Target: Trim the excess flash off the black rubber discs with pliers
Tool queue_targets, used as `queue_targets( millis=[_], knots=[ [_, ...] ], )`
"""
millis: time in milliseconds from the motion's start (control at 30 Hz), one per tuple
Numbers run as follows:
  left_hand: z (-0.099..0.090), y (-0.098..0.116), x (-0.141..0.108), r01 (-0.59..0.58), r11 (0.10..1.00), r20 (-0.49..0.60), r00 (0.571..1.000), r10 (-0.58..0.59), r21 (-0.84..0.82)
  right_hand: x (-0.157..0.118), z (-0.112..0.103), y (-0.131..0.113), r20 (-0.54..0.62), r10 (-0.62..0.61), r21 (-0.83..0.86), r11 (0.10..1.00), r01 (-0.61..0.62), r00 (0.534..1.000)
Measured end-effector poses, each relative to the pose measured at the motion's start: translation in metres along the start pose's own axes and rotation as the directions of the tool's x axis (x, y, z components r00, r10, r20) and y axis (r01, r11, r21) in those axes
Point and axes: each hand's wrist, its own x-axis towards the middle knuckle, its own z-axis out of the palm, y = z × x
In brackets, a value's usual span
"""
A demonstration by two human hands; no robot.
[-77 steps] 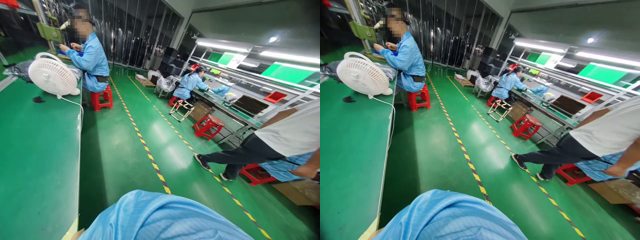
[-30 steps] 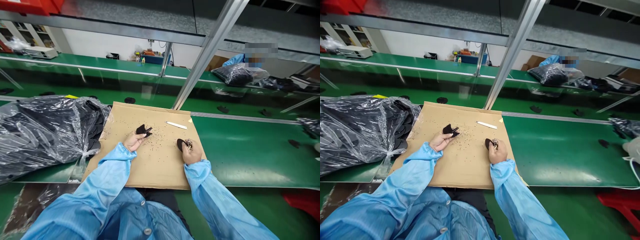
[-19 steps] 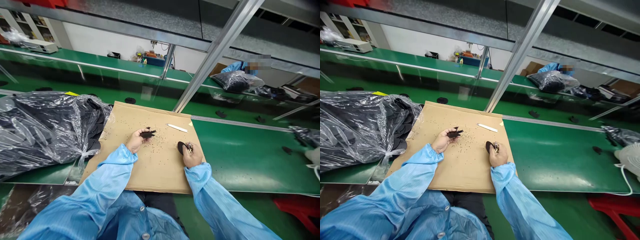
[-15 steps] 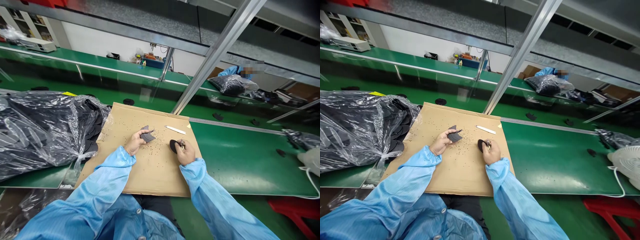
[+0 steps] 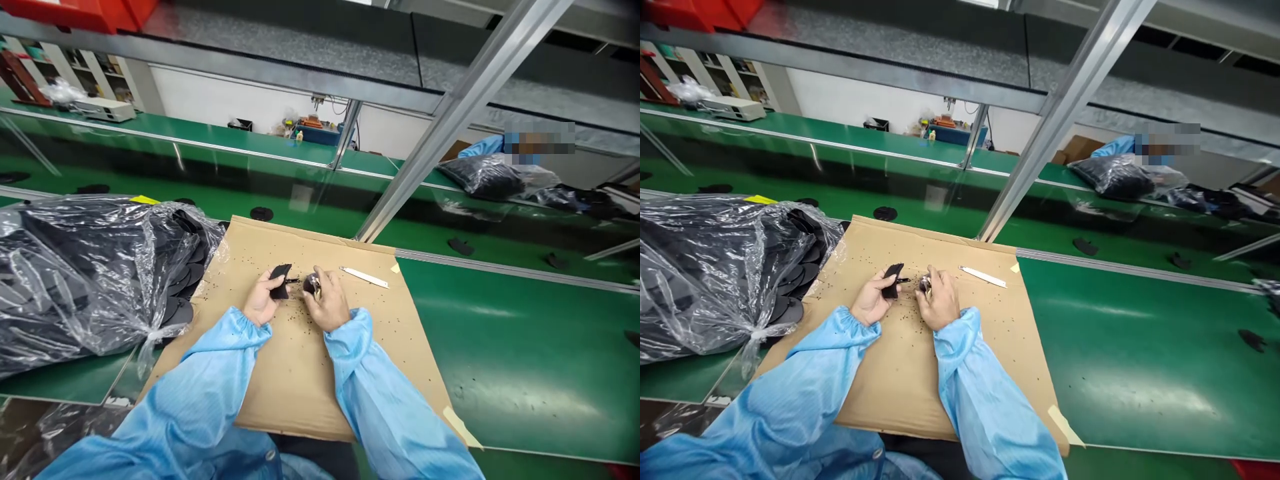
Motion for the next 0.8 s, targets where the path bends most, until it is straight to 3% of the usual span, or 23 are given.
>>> queue_targets(
  millis=[133, 467, 800],
  knots=[
    [0.0029, 0.0016, -0.0016, 0.028, 0.999, 0.010, 1.000, -0.028, -0.018, -0.0034, -0.0029, -0.0022, 0.050, -0.115, -0.025, 0.993, 0.117, 0.992],
    [0.0023, 0.0000, -0.0061, 0.050, 0.999, 0.062, 0.997, -0.050, -0.003, -0.0038, -0.0019, -0.0087, -0.012, -0.130, -0.070, 0.989, 0.129, 0.991],
    [-0.0007, -0.0020, -0.0057, 0.053, 0.999, 0.096, 0.994, -0.053, 0.003, -0.0051, -0.0016, -0.0070, 0.028, -0.142, -0.142, 0.979, 0.145, 0.989]
  ],
)
